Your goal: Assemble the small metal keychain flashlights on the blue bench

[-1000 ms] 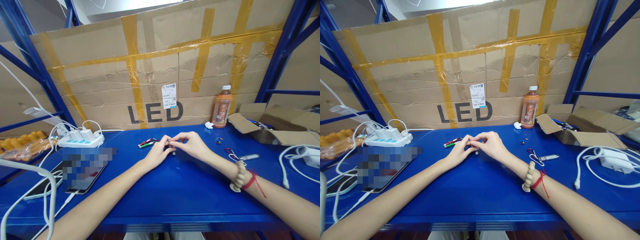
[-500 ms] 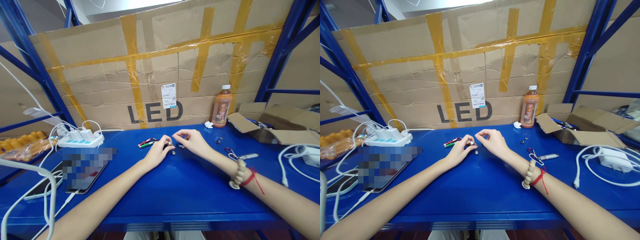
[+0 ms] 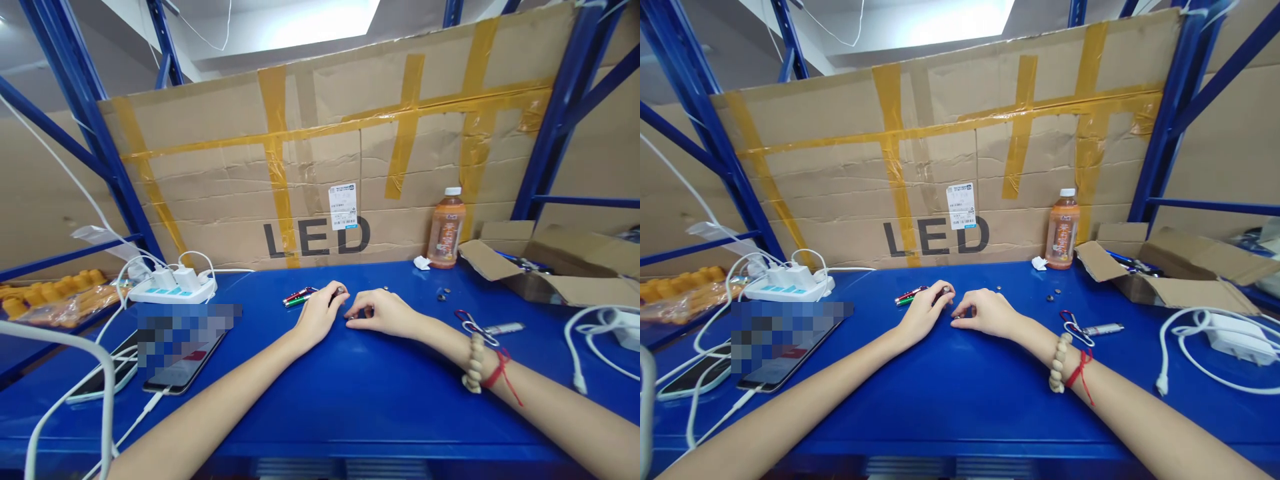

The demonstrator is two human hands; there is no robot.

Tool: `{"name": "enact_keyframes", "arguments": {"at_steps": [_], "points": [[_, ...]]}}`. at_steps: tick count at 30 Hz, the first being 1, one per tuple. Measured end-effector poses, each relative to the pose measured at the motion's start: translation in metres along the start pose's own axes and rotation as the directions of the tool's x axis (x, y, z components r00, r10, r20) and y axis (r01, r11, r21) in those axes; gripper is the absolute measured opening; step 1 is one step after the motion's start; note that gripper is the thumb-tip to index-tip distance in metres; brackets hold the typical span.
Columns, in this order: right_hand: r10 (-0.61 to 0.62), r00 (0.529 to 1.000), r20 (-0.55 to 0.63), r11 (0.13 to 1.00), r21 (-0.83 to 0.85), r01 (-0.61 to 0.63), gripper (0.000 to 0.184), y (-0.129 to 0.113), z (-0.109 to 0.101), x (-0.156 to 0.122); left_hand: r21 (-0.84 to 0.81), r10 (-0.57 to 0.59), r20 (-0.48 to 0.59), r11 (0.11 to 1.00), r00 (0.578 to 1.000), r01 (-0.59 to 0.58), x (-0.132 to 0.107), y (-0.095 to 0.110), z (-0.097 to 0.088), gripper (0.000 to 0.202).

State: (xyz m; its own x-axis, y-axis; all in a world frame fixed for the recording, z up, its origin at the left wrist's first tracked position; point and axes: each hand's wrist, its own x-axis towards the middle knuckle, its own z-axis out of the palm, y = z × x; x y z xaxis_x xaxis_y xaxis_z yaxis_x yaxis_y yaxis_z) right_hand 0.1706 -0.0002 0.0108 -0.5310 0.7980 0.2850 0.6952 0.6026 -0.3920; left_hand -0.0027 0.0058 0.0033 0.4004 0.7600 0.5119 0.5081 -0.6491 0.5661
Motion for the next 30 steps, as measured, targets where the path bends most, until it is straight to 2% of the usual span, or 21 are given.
{"name": "enact_keyframes", "arguments": {"at_steps": [4, 9, 13, 18, 22, 25, 30], "points": [[0.002, 1.000, -0.005, 1.000, 0.012, -0.002, 0.020, 0.003, 0.001, 0.001, -0.010, -0.024, 0.026, 1.000, 0.999, 0.024, -0.001, 0.000, 0.001, 0.019], [0.099, 0.994, -0.049, 0.994, -0.032, -0.101, 0.021, 0.001, -0.002, 0.000, -0.008, -0.020, 0.027, 1.000, 0.999, 0.020, -0.002, 0.001, 0.001, 0.021], [0.142, 0.986, -0.091, 0.990, 0.003, -0.142, 0.023, 0.001, -0.002, 0.001, -0.005, -0.030, 0.028, 1.000, 0.999, 0.030, -0.001, 0.000, 0.002, 0.019], [0.097, 0.973, -0.208, 0.982, 0.177, -0.060, 0.028, 0.008, 0.001, 0.005, -0.008, -0.053, 0.055, 0.999, 0.997, 0.054, -0.001, -0.001, 0.002, 0.019], [0.195, 0.931, -0.310, 0.931, 0.358, -0.075, 0.036, 0.010, 0.000, 0.007, -0.013, -0.057, 0.089, 0.998, 0.994, 0.058, -0.001, -0.003, 0.002, 0.022], [0.257, 0.911, -0.322, 0.880, 0.468, -0.083, 0.036, 0.008, -0.002, 0.007, -0.016, -0.061, 0.092, 0.998, 0.994, 0.063, -0.002, -0.004, 0.003, 0.024], [0.307, 0.911, -0.275, 0.795, 0.600, -0.087, 0.032, 0.006, -0.003, 0.008, -0.015, -0.047, 0.086, 0.999, 0.995, 0.049, -0.002, -0.004, 0.003, 0.022]]}}
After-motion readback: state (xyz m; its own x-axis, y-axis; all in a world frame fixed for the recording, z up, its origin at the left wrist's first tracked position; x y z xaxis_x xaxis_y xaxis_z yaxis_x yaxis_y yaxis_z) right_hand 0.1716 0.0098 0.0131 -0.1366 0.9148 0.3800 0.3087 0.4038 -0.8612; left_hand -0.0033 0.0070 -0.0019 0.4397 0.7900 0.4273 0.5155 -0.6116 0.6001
